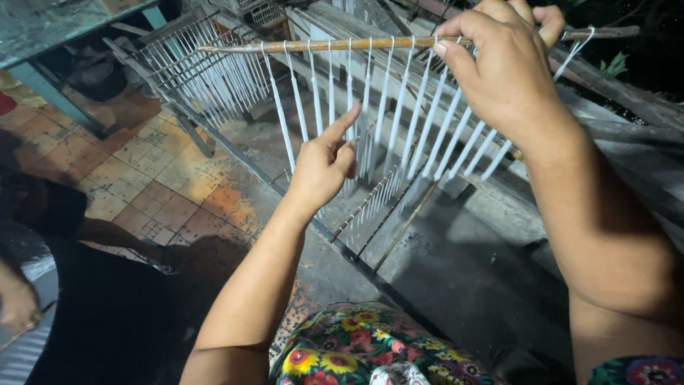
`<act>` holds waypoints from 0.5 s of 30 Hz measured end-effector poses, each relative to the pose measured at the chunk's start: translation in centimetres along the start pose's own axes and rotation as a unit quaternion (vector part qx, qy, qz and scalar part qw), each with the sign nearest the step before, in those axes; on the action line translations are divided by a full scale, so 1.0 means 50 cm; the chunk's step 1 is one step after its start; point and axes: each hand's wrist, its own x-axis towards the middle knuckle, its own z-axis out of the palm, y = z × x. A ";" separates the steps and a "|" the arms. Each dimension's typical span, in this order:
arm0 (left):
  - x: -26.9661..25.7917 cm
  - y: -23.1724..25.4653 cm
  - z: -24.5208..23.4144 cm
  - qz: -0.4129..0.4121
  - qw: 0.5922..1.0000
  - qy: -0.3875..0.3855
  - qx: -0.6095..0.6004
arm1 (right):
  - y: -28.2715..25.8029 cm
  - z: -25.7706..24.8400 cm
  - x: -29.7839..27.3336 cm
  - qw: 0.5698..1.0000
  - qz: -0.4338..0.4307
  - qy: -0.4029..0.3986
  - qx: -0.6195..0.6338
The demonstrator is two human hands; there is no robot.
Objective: Dipping racks of wicks into melted wax to make candles
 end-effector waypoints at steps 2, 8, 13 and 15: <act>-0.015 -0.005 0.006 -0.013 1.000 -0.001 0.020 | -0.006 -0.004 -0.001 1.000 0.001 0.000 0.001; -0.068 -0.104 0.038 -0.131 0.991 -0.034 0.017 | -0.005 -0.014 0.001 1.000 -0.005 -0.005 0.003; -0.099 -0.259 0.079 -0.219 0.973 -0.068 0.001 | -0.001 -0.019 0.002 1.000 0.007 -0.030 0.006; -0.116 -0.294 0.052 -0.186 0.968 -0.151 0.074 | 0.007 -0.014 0.000 1.000 0.003 -0.031 -0.001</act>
